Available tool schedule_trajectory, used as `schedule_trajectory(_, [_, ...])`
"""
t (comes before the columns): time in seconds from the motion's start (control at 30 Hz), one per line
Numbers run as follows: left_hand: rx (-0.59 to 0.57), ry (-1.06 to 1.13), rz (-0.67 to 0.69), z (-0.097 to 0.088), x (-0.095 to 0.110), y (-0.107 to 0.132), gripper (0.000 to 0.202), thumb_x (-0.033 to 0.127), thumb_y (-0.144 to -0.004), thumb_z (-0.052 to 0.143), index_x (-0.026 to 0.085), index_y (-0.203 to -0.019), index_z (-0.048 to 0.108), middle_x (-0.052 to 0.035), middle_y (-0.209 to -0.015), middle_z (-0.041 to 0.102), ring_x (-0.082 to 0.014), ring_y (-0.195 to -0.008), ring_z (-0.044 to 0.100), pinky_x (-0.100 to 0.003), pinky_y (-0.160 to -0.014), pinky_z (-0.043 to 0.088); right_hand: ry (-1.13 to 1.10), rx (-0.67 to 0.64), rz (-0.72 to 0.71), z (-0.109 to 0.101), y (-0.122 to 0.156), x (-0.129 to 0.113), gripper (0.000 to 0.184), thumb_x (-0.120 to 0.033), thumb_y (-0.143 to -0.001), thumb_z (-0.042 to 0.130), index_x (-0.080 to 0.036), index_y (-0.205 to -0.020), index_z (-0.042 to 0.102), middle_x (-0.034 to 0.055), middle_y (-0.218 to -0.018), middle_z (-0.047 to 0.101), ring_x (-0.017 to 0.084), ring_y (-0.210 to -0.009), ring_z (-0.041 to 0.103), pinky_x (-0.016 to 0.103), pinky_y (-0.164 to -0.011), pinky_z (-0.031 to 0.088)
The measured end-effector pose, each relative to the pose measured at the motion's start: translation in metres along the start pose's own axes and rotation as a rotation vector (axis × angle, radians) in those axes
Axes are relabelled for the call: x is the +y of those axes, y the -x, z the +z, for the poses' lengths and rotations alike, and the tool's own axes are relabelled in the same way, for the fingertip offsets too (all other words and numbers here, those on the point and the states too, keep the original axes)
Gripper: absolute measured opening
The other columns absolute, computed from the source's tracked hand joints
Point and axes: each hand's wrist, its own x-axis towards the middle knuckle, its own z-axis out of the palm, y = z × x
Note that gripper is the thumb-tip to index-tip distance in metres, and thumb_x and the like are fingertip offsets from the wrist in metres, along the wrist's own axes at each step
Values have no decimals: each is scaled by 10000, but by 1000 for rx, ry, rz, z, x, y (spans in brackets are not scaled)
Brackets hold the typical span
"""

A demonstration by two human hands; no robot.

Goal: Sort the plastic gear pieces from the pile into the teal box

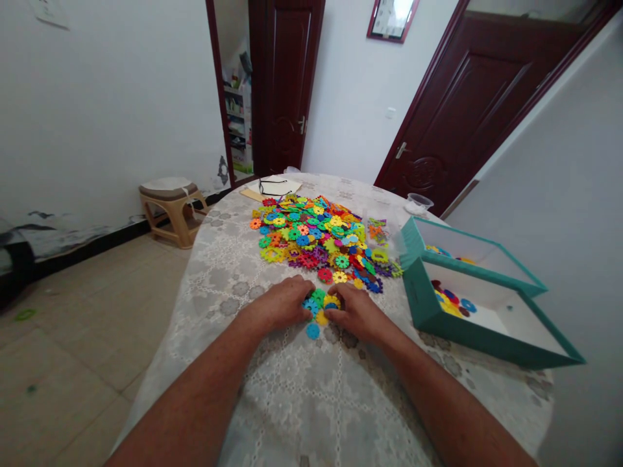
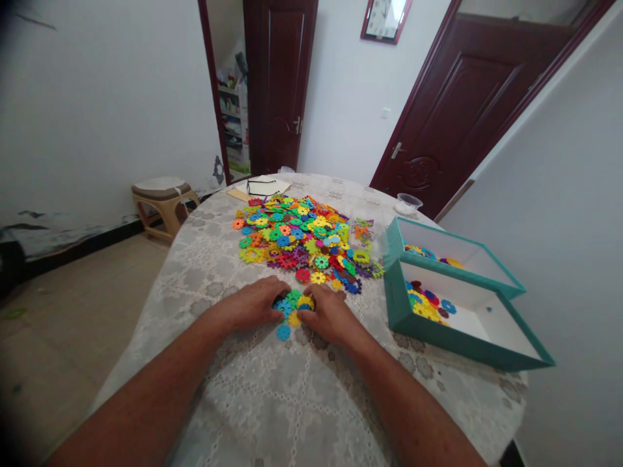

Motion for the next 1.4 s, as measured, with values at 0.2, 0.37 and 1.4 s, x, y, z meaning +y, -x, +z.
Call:
schedule_trajectory(0.2, [-9, 16, 11, -2, 0, 1, 359, 275, -814, 693, 256, -1167, 632, -57, -1149, 667, -256, -1097, 614, -332, -902, 489, -38, 31, -30, 1, 2, 0, 302, -207, -822, 713, -241, -1114, 639, 52, -1109, 674, 238, -1012, 622, 348, -862, 454])
schedule_trajectory(0.37, [-46, 69, 77, -7, 7, 4, 478, 188, -826, 674, 297, -1280, 575, -43, -1242, 656, -250, -1184, 581, -344, -994, 462, -89, 14, -110, 2, 4, -1, 437, -168, -843, 676, -259, -1269, 634, 69, -1230, 684, 249, -1122, 621, 375, -961, 450])
schedule_trajectory(1.4, [89, 189, 118, -8, 19, 0, 229, 429, -902, 642, 235, -1024, 647, -42, -968, 686, -226, -872, 622, -333, -773, 463, 100, 337, -220, -32, 20, 5, 75, -219, -921, 597, -217, -993, 616, 35, -932, 644, 193, -896, 598, 287, -779, 433])
